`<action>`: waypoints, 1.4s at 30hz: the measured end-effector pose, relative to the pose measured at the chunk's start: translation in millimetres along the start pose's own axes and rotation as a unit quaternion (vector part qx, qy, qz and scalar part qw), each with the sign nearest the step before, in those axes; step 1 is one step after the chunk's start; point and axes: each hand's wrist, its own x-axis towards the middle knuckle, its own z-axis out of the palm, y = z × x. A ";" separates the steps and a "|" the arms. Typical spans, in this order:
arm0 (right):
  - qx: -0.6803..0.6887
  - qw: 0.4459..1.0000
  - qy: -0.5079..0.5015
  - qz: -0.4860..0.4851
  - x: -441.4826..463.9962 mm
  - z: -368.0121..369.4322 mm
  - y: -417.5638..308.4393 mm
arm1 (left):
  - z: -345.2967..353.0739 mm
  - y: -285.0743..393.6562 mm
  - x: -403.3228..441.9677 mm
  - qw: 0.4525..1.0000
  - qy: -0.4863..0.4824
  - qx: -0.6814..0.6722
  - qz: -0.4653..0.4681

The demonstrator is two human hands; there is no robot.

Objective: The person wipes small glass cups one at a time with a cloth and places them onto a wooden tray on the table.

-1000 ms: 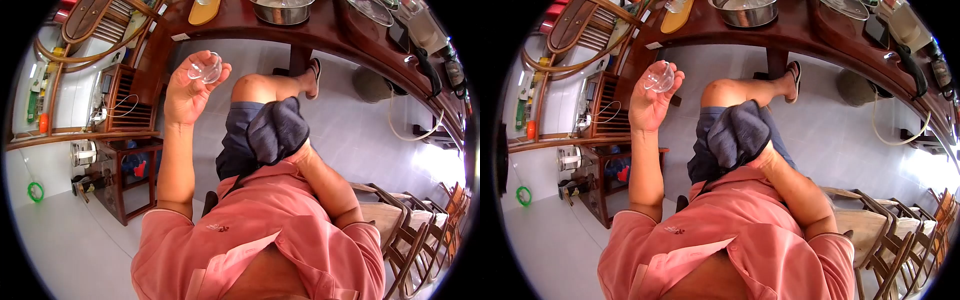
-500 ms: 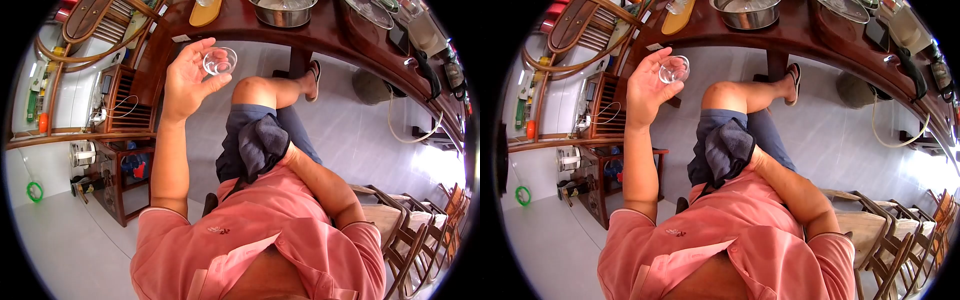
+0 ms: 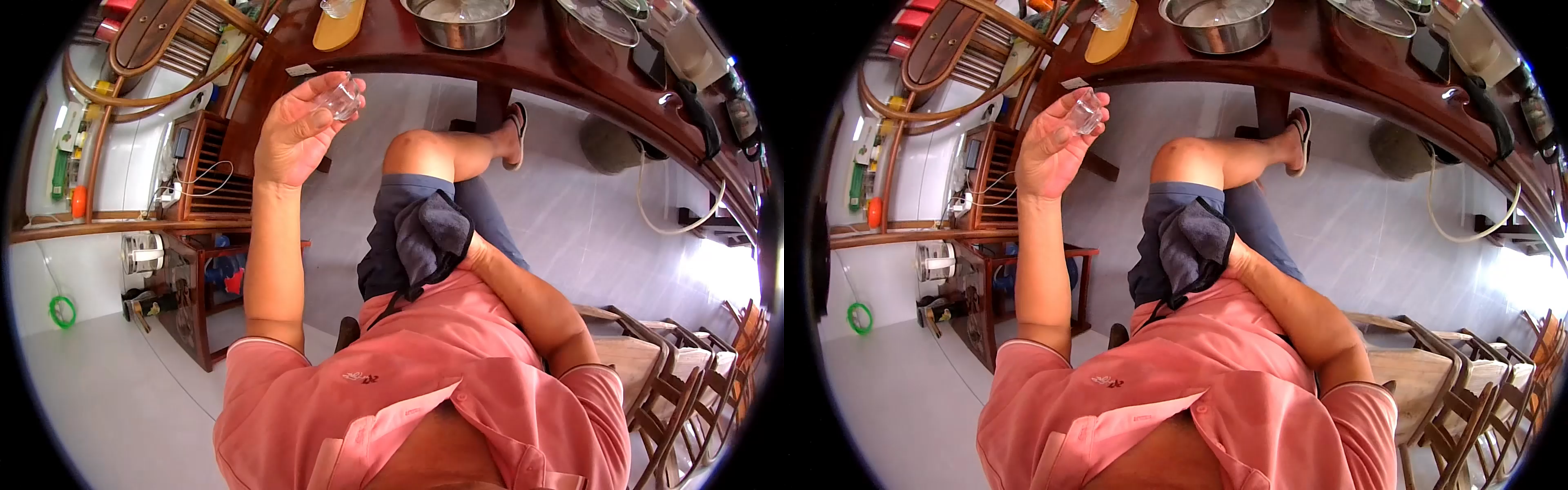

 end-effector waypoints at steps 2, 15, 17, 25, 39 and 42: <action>-0.019 1.000 -0.005 -0.016 0.9 -4.5 0.8 | 6.2 4.4 1.8 0.999 0.022 0.043 0.009; -0.021 1.000 -0.007 0.000 0.2 3.4 -3.3 | 20.7 -12.5 7.2 0.939 0.101 0.300 0.137; -0.030 0.999 -0.017 0.006 4.2 -5.7 -0.5 | 16.2 -13.8 8.3 0.933 0.097 0.314 0.150; 0.018 0.999 -0.046 0.018 3.6 -6.9 -0.7 | -21.6 -16.4 22.0 0.976 0.143 0.155 0.047; -0.018 1.000 -0.015 0.000 5.9 -19.4 0.0 | -122.7 33.5 104.8 0.991 0.133 0.003 0.027; 0.009 0.998 -0.058 0.009 9.2 -26.7 1.1 | -118.1 35.2 108.8 0.992 0.118 -0.026 0.039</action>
